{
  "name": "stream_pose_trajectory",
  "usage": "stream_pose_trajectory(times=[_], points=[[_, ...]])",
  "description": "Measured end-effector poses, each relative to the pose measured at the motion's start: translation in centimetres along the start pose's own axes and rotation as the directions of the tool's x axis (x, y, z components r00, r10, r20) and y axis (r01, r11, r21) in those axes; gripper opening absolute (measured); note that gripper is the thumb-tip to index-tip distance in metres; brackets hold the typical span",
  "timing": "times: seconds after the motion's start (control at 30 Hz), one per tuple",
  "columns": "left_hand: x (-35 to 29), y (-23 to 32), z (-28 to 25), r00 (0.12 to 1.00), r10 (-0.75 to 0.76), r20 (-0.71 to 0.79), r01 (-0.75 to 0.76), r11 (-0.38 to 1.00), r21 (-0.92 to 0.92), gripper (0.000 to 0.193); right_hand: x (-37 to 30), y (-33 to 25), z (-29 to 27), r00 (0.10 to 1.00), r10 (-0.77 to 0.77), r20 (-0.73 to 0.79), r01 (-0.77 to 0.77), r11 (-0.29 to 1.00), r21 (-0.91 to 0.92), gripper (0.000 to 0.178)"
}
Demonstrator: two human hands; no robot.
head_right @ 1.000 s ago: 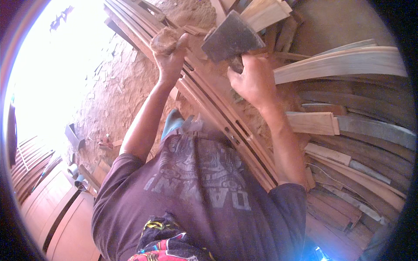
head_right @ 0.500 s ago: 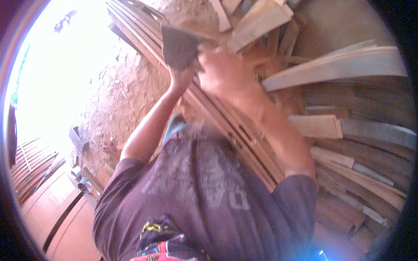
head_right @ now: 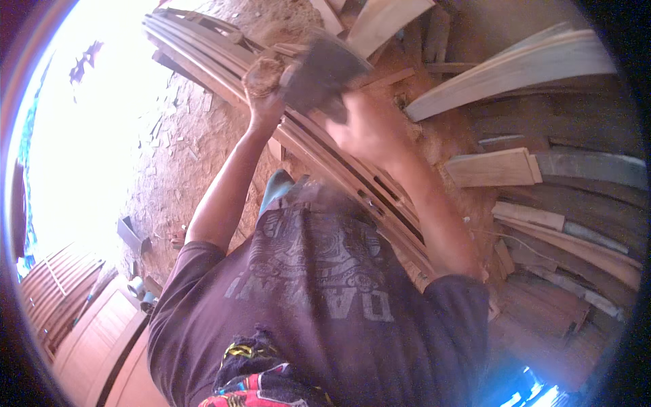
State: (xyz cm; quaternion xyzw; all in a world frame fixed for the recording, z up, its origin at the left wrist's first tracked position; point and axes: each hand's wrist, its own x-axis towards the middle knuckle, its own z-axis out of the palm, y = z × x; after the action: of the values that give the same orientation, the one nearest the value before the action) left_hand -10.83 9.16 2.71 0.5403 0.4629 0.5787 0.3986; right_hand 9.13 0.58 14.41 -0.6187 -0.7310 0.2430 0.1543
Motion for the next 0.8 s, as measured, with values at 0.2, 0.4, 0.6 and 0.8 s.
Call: stream_pose_trajectory(times=[0.2,0.4,0.6,0.8], points=[[-2.5,3.4,0.5,0.956,-0.138,0.258,0.093,0.979,0.18,0.023,-18.3,7.3,0.8,0.739,0.628,0.244,-0.655,0.585,0.477,0.028],[-0.6,-2.8,-0.8,0.954,0.156,0.255,-0.23,0.928,0.292,0.013,-32.8,10.3,2.9,0.468,0.846,0.256,-0.793,0.274,0.545,0.038],[5.9,4.4,-4.6,0.976,-0.212,0.059,0.22,0.924,-0.314,0.042,-35.7,9.3,0.7,0.416,0.879,0.232,-0.809,0.241,0.536,0.046],[1.0,8.8,1.9,0.848,0.27,0.457,-0.25,0.963,-0.105,0.009,-35.8,9.3,0.4,0.407,0.884,0.23,-0.848,0.272,0.455,0.055]])
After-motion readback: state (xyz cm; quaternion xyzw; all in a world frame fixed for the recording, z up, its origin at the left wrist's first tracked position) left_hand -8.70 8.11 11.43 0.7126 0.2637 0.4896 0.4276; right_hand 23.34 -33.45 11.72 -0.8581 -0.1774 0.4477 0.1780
